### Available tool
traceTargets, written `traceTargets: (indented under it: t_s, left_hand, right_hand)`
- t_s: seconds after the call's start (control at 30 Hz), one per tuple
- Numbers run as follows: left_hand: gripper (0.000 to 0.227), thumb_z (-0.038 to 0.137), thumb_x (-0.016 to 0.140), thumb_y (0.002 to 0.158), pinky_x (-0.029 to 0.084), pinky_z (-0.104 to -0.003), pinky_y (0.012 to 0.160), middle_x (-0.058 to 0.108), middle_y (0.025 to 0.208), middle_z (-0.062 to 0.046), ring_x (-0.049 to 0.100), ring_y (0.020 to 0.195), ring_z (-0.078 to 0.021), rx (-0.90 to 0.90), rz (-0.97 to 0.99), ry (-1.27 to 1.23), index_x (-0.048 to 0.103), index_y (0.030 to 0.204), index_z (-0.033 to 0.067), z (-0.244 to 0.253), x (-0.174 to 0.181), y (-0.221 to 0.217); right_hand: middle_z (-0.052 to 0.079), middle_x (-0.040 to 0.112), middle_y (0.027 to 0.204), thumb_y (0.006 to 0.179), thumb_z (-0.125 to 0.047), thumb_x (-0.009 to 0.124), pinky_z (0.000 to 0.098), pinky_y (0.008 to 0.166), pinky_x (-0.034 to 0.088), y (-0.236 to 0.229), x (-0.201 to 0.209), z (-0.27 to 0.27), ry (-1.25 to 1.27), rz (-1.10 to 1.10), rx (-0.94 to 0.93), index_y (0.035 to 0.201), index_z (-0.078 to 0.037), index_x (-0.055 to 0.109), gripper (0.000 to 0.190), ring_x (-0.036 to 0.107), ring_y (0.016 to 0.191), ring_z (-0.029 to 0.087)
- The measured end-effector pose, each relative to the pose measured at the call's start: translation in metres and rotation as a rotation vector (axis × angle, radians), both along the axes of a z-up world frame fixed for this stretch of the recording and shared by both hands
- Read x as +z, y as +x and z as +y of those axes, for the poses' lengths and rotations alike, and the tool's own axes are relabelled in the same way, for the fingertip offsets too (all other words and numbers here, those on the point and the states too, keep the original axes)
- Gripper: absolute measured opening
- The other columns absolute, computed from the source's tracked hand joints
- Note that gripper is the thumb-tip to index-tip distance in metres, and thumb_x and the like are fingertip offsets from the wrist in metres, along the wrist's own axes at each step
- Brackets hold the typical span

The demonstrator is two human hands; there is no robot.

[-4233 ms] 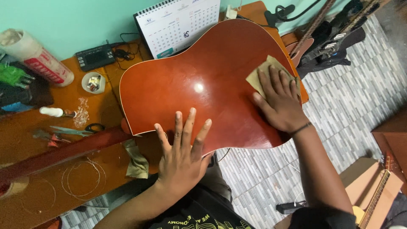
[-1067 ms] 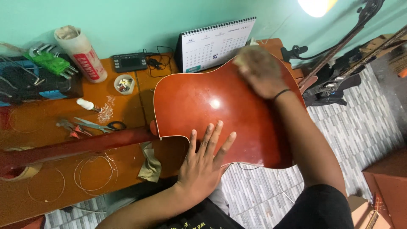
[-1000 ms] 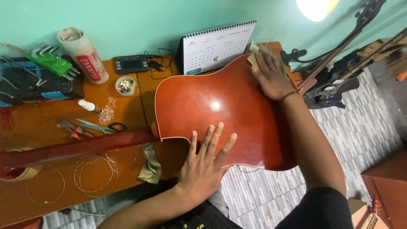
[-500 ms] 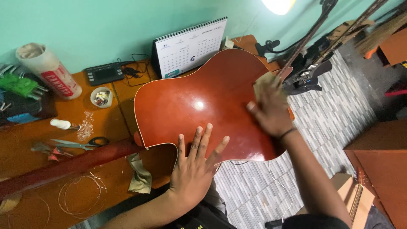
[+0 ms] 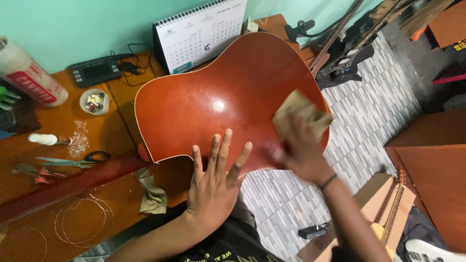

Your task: The person wipes the back surface of a reddish-brown acoustic guitar with a cloth. They hold the guitar body with one hand while rubbing the surface with the other, moving across the upper and lower bouts and around the edges.

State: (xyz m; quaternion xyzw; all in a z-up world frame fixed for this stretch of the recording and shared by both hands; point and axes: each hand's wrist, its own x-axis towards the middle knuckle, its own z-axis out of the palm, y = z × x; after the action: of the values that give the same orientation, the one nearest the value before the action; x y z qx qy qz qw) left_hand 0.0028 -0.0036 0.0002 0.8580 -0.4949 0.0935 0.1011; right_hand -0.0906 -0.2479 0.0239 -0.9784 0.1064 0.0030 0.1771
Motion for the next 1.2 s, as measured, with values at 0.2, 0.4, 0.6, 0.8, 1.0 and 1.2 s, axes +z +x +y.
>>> traceTargets:
  t_s: [0.2,0.4,0.6,0.8,1.0,1.2]
  left_hand:
    - [0.100,0.055,0.059,0.096,0.023,-0.069,0.120,0.009,0.172,-0.023,0.009,0.161,-0.0369,-0.033,0.052,0.027,-0.005,0.166,0.0221,-0.002,-0.001,0.002]
    - [0.108,0.051,0.066,0.090,0.023,-0.069,0.120,0.006,0.173,-0.023,0.009,0.161,-0.0370,-0.028,0.095,0.038,-0.006,0.166,0.0237,-0.004,0.001,0.000]
    - [0.101,0.059,0.063,0.096,0.024,-0.067,0.122,0.010,0.172,-0.022,0.011,0.161,-0.0367,0.010,0.065,0.067,-0.002,0.166,0.0261,-0.003,0.001,0.000]
    - [0.096,0.057,0.064,0.093,0.023,-0.072,0.118,0.014,0.172,-0.017,0.011,0.160,-0.0364,0.004,0.009,0.061,0.010,0.167,0.0291,-0.005,0.003,-0.001]
    - [0.087,0.045,0.075,0.080,0.013,-0.078,0.119,0.030,0.166,-0.006,0.021,0.157,-0.0337,-0.293,0.147,0.026,0.041,0.156,0.0182,-0.040,-0.001,-0.021]
    - [0.077,0.065,0.058,0.089,0.005,-0.083,0.115,0.036,0.162,-0.004,0.011,0.157,-0.0405,-0.291,0.235,0.080,0.045,0.153,0.0235,-0.071,-0.002,-0.032]
  right_hand:
    - [0.016,0.009,0.174,0.093,-0.062,0.053,0.0477,0.092,0.054,-0.068,-0.025,0.006,0.196,0.069,-0.085,0.163,-0.019,0.021,0.089,0.079,0.095,0.027]
    - [0.018,0.004,0.174,0.095,-0.075,0.038,0.0628,0.129,-0.005,-0.072,-0.044,0.037,-0.005,-0.182,-0.084,0.166,-0.011,0.009,0.100,0.001,0.162,0.042]
    - [0.015,0.014,0.173,0.099,-0.074,0.032,0.0702,0.128,0.005,-0.060,-0.044,0.050,-0.196,-0.182,0.108,0.164,-0.023,0.027,0.083,0.008,0.162,0.039]
    - [0.018,0.004,0.174,0.096,-0.072,0.033,0.0607,0.125,0.003,-0.046,-0.013,0.034,-0.080,0.053,-0.199,0.166,-0.020,0.012,0.090,0.002,0.159,0.046]
    - [0.022,0.029,0.166,0.103,-0.052,0.035,0.0568,0.125,0.012,-0.054,0.001,0.011,0.144,0.030,-0.288,0.165,-0.022,0.027,0.070,0.019,0.154,0.044]
    - [0.017,0.039,0.162,0.109,-0.039,0.036,0.0567,0.123,0.021,-0.084,-0.010,0.010,0.008,-0.033,-0.349,0.163,-0.023,0.037,0.057,0.031,0.150,0.043]
